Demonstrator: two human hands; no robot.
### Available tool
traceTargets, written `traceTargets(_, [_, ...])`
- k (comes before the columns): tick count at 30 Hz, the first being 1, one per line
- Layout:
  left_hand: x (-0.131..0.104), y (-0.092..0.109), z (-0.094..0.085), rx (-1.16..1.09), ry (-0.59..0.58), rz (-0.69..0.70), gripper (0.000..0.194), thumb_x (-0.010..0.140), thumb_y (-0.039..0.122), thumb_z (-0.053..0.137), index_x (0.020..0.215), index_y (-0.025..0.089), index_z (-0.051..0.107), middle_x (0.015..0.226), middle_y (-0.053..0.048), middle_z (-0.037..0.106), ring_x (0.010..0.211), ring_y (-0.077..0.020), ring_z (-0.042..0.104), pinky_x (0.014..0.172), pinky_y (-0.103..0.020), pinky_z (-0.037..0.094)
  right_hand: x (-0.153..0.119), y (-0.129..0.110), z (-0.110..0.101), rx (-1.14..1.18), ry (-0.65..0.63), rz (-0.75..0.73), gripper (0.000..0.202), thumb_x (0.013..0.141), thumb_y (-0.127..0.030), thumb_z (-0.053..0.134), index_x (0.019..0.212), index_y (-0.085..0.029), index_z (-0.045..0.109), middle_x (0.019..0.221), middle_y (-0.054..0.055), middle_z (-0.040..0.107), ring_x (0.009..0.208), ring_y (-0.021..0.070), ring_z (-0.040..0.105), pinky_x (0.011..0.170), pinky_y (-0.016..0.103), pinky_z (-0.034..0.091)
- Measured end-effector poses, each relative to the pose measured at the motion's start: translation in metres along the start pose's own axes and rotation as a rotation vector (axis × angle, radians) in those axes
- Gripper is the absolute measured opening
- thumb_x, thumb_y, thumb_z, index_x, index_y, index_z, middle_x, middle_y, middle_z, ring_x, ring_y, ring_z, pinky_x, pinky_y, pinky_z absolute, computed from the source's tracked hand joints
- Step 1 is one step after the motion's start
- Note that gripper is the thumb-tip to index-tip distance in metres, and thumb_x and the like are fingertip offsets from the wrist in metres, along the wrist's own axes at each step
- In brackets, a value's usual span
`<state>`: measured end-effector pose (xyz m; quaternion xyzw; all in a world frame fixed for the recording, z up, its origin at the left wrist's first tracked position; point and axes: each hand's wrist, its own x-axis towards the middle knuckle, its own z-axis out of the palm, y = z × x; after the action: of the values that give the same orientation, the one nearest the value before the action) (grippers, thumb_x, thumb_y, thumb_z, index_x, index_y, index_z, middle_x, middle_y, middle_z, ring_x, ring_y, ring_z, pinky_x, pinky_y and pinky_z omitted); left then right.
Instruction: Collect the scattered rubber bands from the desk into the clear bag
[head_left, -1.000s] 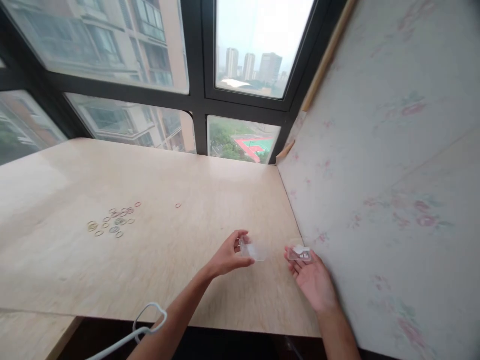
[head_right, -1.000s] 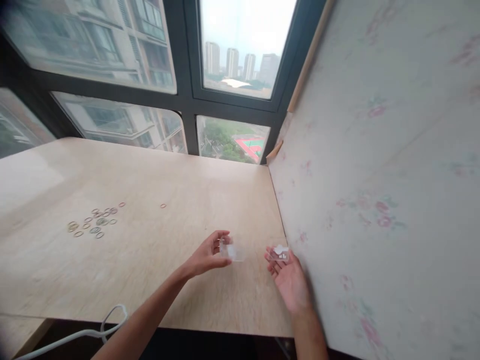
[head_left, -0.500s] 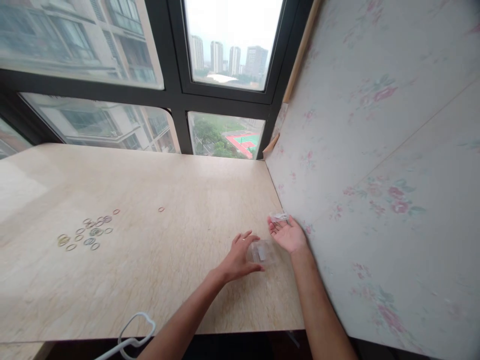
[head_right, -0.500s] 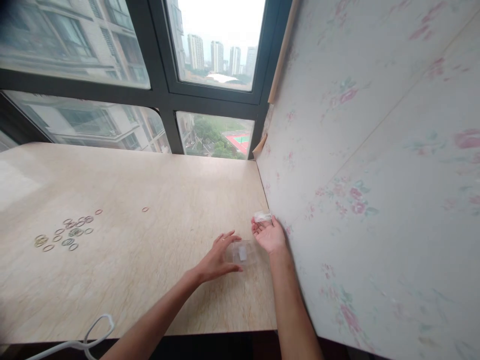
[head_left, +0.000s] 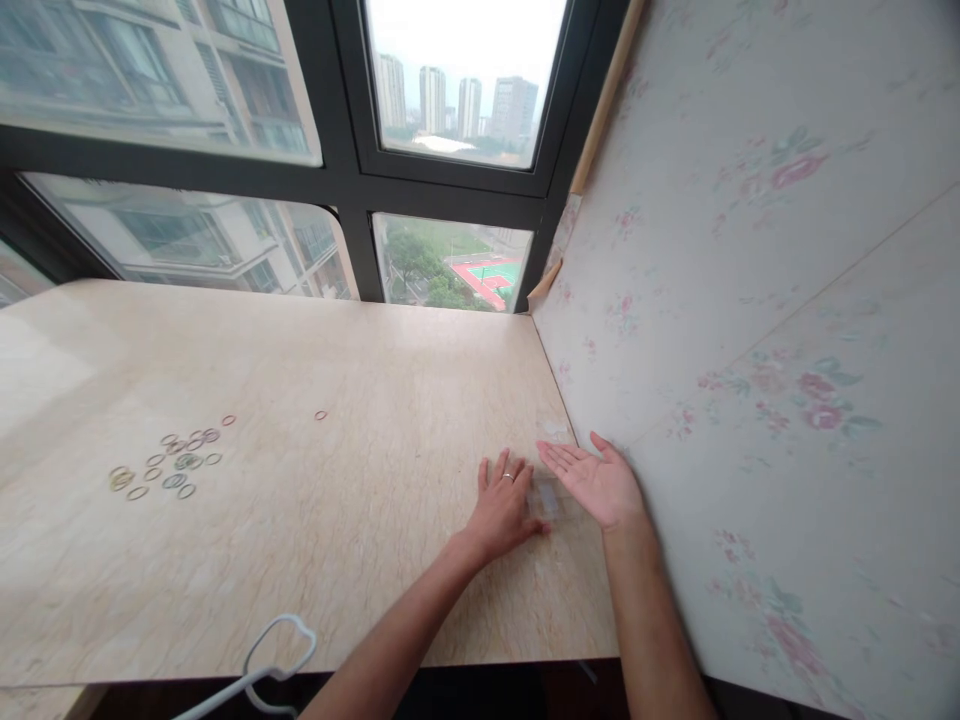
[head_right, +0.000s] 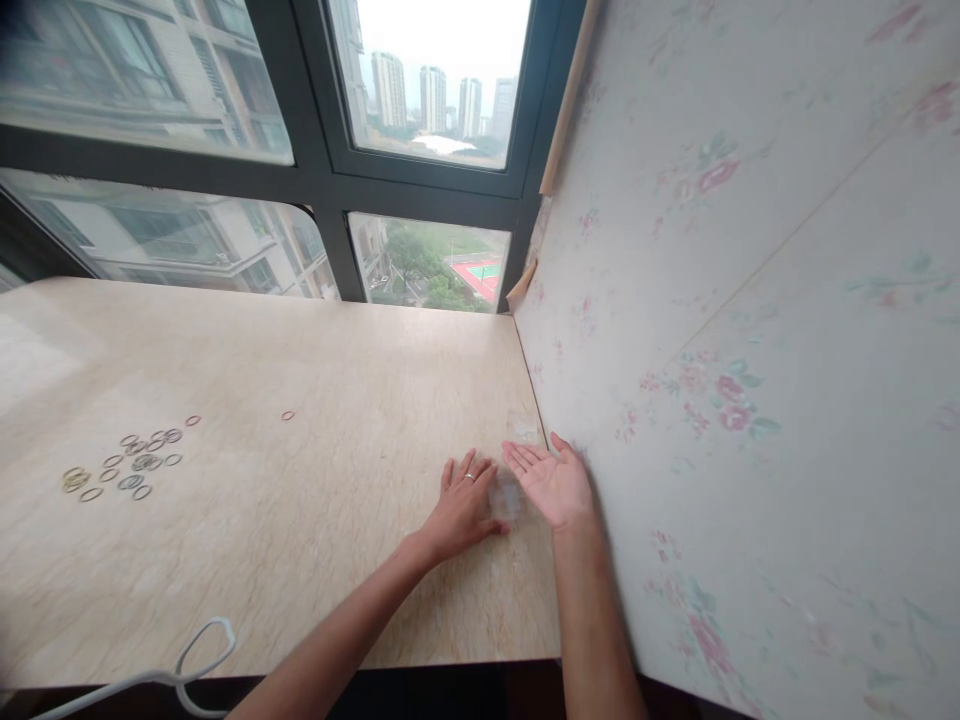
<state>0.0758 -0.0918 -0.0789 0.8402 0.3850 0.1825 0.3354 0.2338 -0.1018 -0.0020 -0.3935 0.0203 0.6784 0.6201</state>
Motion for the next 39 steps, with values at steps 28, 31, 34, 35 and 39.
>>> traceTargets(28, [-0.205,-0.114,-0.106,0.212,0.453,-0.335,0.05,0.086,0.026,0.052,0.134,0.016,0.041,0.141,-0.015,0.045,0.136,-0.0269,0.034,0.11,-0.05,0.033,-0.038,0.135,-0.068,-0.588,-0.13,-0.188,0.041,0.062,-0.045,0.083,0.093,-0.019,0.073,0.092,0.007,0.073,0.085,0.0191,0.067,0.082,0.029,0.054])
traceTargets(31, [-0.233,-0.113,-0.111,0.288,0.403,-0.337,0.046,0.09,0.031,0.049,0.133,0.015,0.043,0.141,-0.015,0.045,0.137,-0.0271,0.032,0.11,-0.048,0.034,-0.041,0.14,-0.071,-0.712,-0.097,-0.234,0.045,0.059,-0.049,0.083,0.091,-0.019,0.073,0.088,0.006,0.073,0.079,0.0185,0.067,0.075,0.027,0.056])
traceTargets(34, [-0.25,-0.11,-0.108,0.381,0.375,-0.339,0.045,0.093,0.033,0.045,0.133,0.014,0.044,0.144,-0.015,0.042,0.138,-0.028,0.031,0.109,-0.048,0.035,-0.043,0.144,-0.069,-0.844,-0.071,-0.292,0.048,0.058,-0.052,0.081,0.09,-0.017,0.072,0.084,0.007,0.073,0.076,0.0195,0.067,0.073,0.028,0.056])
traceTargets(35, [-0.252,-0.109,-0.105,0.414,0.37,-0.329,0.046,0.093,0.034,0.044,0.134,0.014,0.043,0.145,-0.016,0.04,0.138,-0.0285,0.03,0.109,-0.048,0.035,-0.043,0.145,-0.067,-0.875,-0.071,-0.301,0.049,0.058,-0.054,0.081,0.09,-0.017,0.072,0.084,0.007,0.073,0.077,0.0204,0.068,0.074,0.029,0.056])
traceTargets(39, [-0.255,-0.109,-0.093,0.521,0.38,-0.281,0.053,0.094,0.039,0.042,0.14,0.012,0.036,0.148,-0.018,0.035,0.139,-0.0305,0.027,0.109,-0.051,0.033,-0.038,0.143,-0.059,-0.94,-0.113,-0.275,0.05,0.057,-0.055,0.08,0.089,-0.017,0.072,0.084,0.008,0.073,0.076,0.0226,0.068,0.074,0.034,0.057])
